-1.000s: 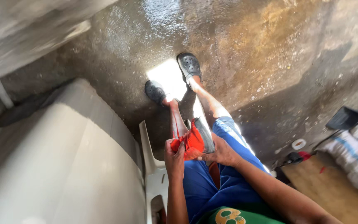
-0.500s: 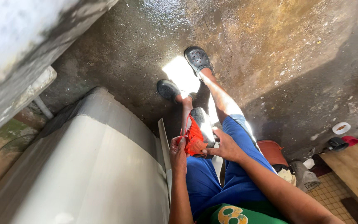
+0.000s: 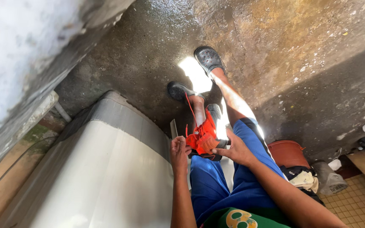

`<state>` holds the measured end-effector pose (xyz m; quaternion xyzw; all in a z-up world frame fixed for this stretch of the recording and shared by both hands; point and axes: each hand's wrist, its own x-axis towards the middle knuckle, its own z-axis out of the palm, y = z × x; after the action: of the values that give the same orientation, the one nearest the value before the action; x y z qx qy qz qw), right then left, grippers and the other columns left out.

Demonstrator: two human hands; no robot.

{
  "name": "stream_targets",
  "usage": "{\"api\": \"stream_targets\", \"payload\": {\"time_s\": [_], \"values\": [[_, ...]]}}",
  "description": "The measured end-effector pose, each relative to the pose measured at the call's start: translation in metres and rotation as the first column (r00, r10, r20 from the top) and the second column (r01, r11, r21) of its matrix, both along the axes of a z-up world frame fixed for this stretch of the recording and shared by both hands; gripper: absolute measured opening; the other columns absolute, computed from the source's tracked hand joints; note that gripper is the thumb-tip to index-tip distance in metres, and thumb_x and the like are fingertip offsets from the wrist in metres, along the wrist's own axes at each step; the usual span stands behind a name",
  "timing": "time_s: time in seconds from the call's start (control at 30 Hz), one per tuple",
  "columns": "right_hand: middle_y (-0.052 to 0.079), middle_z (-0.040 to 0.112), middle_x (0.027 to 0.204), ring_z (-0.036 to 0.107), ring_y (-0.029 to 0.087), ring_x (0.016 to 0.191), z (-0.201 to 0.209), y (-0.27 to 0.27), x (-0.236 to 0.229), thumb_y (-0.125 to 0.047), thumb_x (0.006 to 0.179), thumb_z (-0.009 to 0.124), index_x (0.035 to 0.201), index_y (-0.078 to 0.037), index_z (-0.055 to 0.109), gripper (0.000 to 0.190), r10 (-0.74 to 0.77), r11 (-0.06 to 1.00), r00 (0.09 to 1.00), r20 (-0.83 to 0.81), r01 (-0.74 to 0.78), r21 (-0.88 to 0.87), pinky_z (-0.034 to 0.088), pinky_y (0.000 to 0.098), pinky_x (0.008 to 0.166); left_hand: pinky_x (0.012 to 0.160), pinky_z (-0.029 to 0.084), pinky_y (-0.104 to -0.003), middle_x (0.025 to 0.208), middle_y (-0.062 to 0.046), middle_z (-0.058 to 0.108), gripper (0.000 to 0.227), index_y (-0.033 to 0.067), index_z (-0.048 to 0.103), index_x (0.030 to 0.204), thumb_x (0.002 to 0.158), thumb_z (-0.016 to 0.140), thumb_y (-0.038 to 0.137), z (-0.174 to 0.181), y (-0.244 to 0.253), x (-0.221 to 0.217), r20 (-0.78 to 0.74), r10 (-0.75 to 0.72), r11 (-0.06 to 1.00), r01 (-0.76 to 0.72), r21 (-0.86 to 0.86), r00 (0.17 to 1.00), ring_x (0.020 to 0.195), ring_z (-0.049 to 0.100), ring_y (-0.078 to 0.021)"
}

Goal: The person removes the laces from a pair of orange and black sneakers. They then use an orange brush and soapy water to scrub the soles of the shoes at a sink.

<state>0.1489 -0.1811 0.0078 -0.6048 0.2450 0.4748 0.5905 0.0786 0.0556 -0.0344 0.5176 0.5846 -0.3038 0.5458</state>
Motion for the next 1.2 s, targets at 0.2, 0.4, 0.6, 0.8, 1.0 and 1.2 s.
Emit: {"api": "stream_targets", "payload": {"time_s": [0.2,0.4,0.6,0.8,1.0,1.2], "values": [[0.008,0.067,0.120,0.062,0.017,0.116,-0.003,0.000,0.005,-0.026,0.075,0.089,0.136,-0.003,0.053,0.075,-0.025,0.998,1.000,-0.001,0.025,0.050,0.049,0.0336,0.100,0.076,0.053,-0.029,0.105,-0.001,0.070,0.031,0.0110,0.062,0.120,0.096,0.068,0.031,-0.012,0.003,-0.012,0.057,-0.080,0.993,0.085,-0.078,0.995,0.089,0.068,-0.0103],[0.010,0.069,0.115,0.066,0.017,0.107,-0.011,-0.005,-0.004,-0.025,0.075,0.088,0.133,-0.005,0.057,0.069,0.027,0.999,0.992,-0.124,-0.022,0.045,0.054,0.0342,0.095,0.060,0.049,-0.025,0.097,-0.001,0.072,0.025,0.0117,0.069,0.116,0.095,0.066,0.026,0.001,0.005,-0.003,-0.082,-0.365,0.913,0.340,-0.226,0.927,0.078,0.063,-0.0094],[0.008,0.075,0.114,0.069,0.015,0.106,-0.013,-0.002,-0.008,-0.026,0.078,0.087,0.135,-0.005,0.054,0.069,-0.018,0.992,0.980,-0.196,0.043,0.123,0.055,0.0334,0.094,0.070,0.063,-0.028,0.099,-0.004,0.075,0.028,0.0047,0.069,0.114,0.096,0.061,0.025,0.018,0.002,0.010,0.073,-0.446,0.890,0.450,-0.067,0.892,0.086,0.075,-0.0142],[0.004,0.070,0.116,0.066,0.014,0.106,-0.012,-0.004,-0.002,-0.026,0.077,0.087,0.139,-0.007,0.052,0.073,0.001,0.995,0.992,-0.126,0.012,0.103,0.054,0.0331,0.093,0.086,0.054,-0.028,0.111,-0.006,0.077,0.033,0.0059,0.071,0.124,0.103,0.051,0.023,0.022,-0.013,0.005,0.115,-0.173,0.938,0.200,-0.285,0.978,0.096,0.071,-0.0123],[0.006,0.072,0.111,0.067,0.015,0.101,-0.015,-0.013,-0.016,-0.025,0.079,0.088,0.133,-0.004,0.060,0.063,0.085,0.994,0.988,-0.132,-0.076,0.074,0.055,0.0312,0.091,0.067,0.044,-0.027,0.082,-0.003,0.061,0.019,0.0042,0.067,0.104,0.110,0.060,0.021,0.017,-0.011,-0.029,0.068,0.118,0.970,-0.100,-0.222,0.991,0.071,0.052,-0.0097],[0.004,0.065,0.110,0.061,0.011,0.098,0.001,-0.035,-0.015,-0.019,0.088,0.076,0.127,-0.002,0.060,0.046,-0.093,0.989,0.982,0.164,0.072,0.128,0.051,0.0283,0.087,0.066,0.045,-0.031,0.078,-0.005,0.060,0.020,0.0050,0.063,0.094,0.104,0.059,0.022,0.087,0.007,0.004,0.148,-0.303,0.942,0.272,0.198,0.941,0.072,0.056,-0.0150]]}}
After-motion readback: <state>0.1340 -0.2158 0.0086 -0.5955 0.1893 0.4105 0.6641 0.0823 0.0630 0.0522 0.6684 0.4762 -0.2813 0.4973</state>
